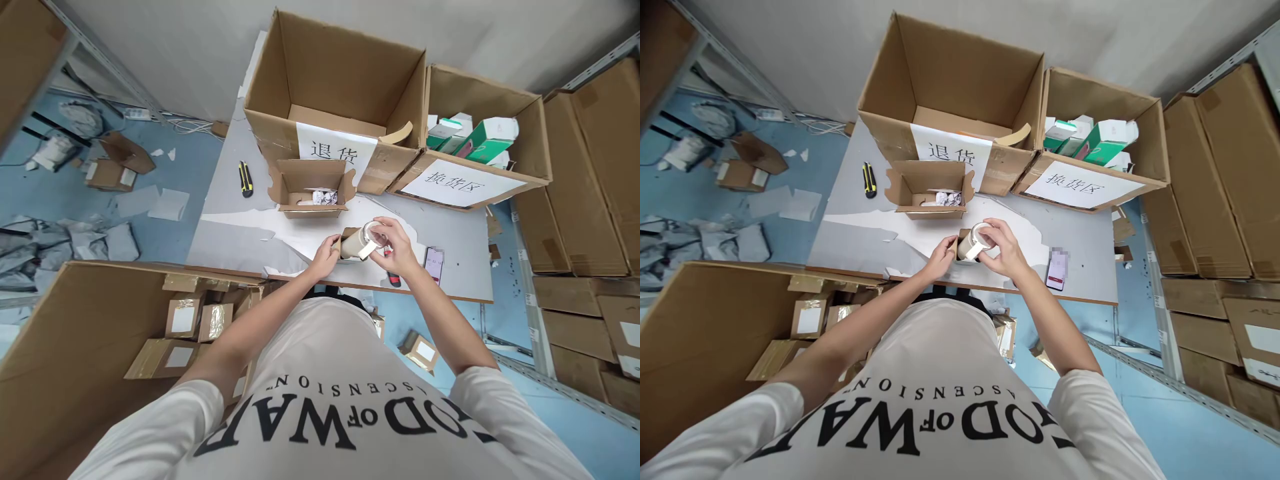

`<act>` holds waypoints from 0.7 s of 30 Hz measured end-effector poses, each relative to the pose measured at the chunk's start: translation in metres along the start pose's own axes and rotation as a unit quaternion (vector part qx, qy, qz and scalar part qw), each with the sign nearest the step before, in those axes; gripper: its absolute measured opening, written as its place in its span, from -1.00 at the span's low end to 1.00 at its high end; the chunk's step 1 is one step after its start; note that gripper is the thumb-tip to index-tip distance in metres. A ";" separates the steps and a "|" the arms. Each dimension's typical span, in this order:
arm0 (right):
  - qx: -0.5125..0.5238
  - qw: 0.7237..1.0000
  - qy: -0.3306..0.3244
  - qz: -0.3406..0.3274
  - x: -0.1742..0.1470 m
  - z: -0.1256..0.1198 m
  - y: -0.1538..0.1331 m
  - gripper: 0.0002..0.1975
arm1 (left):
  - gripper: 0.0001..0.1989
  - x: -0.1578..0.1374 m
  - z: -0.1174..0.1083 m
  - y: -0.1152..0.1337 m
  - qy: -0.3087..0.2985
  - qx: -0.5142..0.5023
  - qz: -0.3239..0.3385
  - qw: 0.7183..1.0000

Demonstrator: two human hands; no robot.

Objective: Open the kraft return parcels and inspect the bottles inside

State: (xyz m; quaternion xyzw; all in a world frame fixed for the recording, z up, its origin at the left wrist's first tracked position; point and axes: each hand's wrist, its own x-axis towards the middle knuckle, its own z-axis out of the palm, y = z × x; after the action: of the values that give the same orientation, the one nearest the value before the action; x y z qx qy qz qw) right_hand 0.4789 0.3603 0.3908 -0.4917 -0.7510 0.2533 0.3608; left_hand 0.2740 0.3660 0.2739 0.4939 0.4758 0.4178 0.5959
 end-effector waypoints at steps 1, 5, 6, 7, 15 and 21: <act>-0.027 0.999 -0.017 0.003 0.003 0.001 -0.004 -0.58 | -0.53 -0.001 0.001 0.000 0.001 -0.003 0.002 1.000; -0.168 0.984 -0.059 0.028 0.014 0.003 -0.023 -0.61 | -0.56 -0.004 0.000 0.003 0.014 -0.005 0.008 1.000; -0.205 0.975 -0.073 0.035 0.016 0.004 -0.028 -0.63 | -0.57 -0.005 0.000 0.004 0.020 0.007 0.014 1.000; -0.240 0.966 -0.091 0.039 0.017 0.005 -0.031 -0.66 | -0.60 -0.006 -0.001 0.006 0.028 0.026 0.020 0.999; -0.376 0.899 -0.226 -0.016 0.008 0.037 -0.017 -0.67 | -0.79 -0.019 -0.001 0.006 0.025 0.052 -0.035 0.998; -0.368 0.883 -0.278 -0.084 0.001 0.044 0.008 -0.65 | -0.65 -0.016 -0.002 -0.003 0.007 -0.095 -0.063 0.993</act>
State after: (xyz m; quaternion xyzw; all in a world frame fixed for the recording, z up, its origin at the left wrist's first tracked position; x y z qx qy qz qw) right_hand 0.4487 0.3633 0.3581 -0.4333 -0.8983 0.0533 -0.0496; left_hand 0.2687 0.3504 0.2730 0.4007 0.4683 0.4259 0.6623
